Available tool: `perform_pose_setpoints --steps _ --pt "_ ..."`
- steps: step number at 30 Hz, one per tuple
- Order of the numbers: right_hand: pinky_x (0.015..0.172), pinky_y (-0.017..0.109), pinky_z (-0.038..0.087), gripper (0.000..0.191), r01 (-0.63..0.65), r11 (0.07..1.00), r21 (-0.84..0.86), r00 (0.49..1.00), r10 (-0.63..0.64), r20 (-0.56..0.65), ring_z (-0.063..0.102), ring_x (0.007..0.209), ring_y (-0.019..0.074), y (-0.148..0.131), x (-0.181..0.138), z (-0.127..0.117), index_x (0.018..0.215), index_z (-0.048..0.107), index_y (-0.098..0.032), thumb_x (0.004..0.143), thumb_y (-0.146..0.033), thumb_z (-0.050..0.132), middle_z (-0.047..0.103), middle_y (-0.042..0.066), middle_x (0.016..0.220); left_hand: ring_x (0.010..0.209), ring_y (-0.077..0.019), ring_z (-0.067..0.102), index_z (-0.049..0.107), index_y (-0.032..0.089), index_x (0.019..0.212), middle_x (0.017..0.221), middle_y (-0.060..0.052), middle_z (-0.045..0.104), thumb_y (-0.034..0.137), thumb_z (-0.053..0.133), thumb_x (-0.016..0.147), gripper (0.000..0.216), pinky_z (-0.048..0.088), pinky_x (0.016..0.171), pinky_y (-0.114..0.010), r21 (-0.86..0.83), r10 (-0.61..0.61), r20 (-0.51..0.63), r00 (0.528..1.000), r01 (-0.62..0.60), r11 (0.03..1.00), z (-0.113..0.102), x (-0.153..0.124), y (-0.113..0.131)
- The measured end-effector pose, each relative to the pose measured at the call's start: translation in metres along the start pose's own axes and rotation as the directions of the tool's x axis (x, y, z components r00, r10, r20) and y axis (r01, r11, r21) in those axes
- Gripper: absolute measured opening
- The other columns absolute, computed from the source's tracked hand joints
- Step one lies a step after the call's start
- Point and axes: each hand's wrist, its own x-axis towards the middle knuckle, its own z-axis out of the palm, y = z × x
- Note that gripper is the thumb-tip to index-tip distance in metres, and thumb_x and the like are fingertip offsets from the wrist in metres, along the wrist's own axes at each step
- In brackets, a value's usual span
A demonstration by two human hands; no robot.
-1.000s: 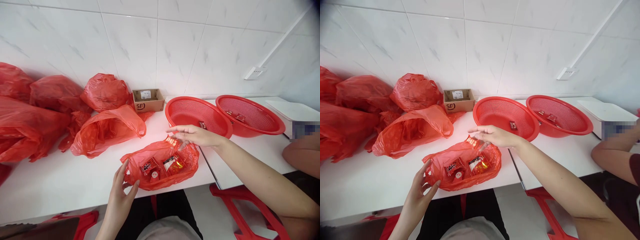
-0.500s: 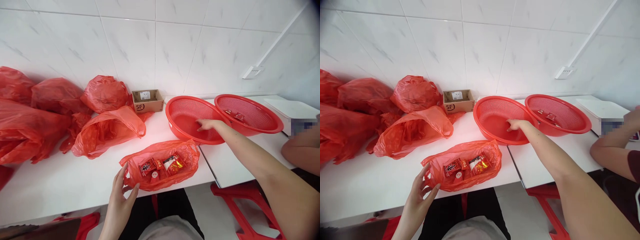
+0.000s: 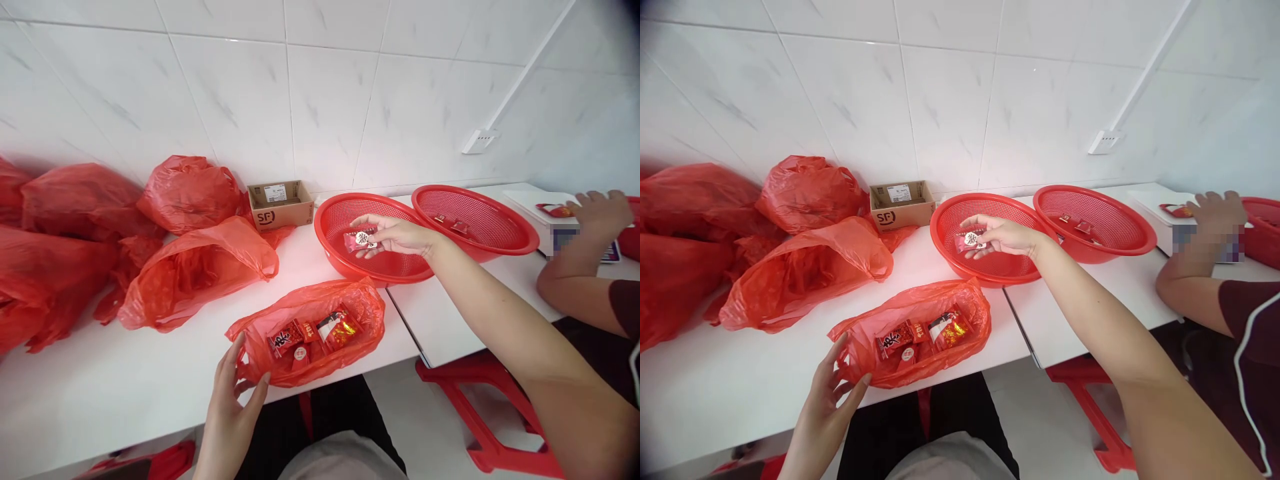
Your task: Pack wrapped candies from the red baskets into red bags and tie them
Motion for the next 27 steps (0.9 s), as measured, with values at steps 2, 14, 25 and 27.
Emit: perform_pose_setpoints --steps 2,14,25,27 --pt "0.083 0.037 0.057 0.04 0.032 0.999 0.031 0.998 -0.034 0.06 0.07 0.096 0.021 -0.007 -0.003 0.029 0.125 0.046 -0.022 0.087 -0.019 0.059 0.069 0.008 0.108 0.095 -0.0166 0.062 0.038 0.037 0.145 0.141 -0.006 0.046 0.044 0.063 0.085 0.066 0.055 0.085 -0.035 -0.007 -0.002 0.009 1.0 0.002 1.0 0.001 0.0 0.0" --pt "0.097 0.045 0.048 0.037 -0.028 0.604 -0.797 0.826 -0.435 -0.358 0.06 0.116 0.0255 0.023 -0.028 0.102 0.131 0.055 -0.027 0.095 -0.032 0.047 0.063 0.007 0.129 0.107 -0.0203 0.06 0.036 0.038 0.145 0.142 -0.007 0.045 0.04 0.061 0.086 0.064 0.055 0.084 -0.034 -0.018 0.037 0.007 0.999 -0.037 0.999 0.002 -0.002 0.0" --pt "0.111 0.057 0.025 0.049 -0.144 0.374 -0.916 0.696 -0.619 -0.362 0.067 0.104 0.023 0.116 -0.072 0.164 0.135 0.052 -0.036 0.093 -0.012 0.045 0.07 0.001 0.12 0.103 -0.0198 0.064 0.038 0.035 0.145 0.14 -0.008 0.05 0.043 0.063 0.084 0.066 0.057 0.084 -0.033 -0.05 0.035 0.012 0.999 -0.034 0.998 0.01 0.01 -0.004" --pt "0.112 0.057 0.023 0.046 -0.156 0.382 -0.911 0.69 -0.617 -0.377 0.067 0.103 0.023 0.112 -0.068 0.16 0.133 0.054 -0.035 0.093 -0.013 0.046 0.07 0.0 0.119 0.104 -0.0205 0.064 0.039 0.036 0.145 0.139 -0.008 0.05 0.043 0.064 0.084 0.066 0.056 0.086 -0.034 -0.043 0.046 0.008 0.999 -0.045 0.998 0.009 0.011 -0.001"
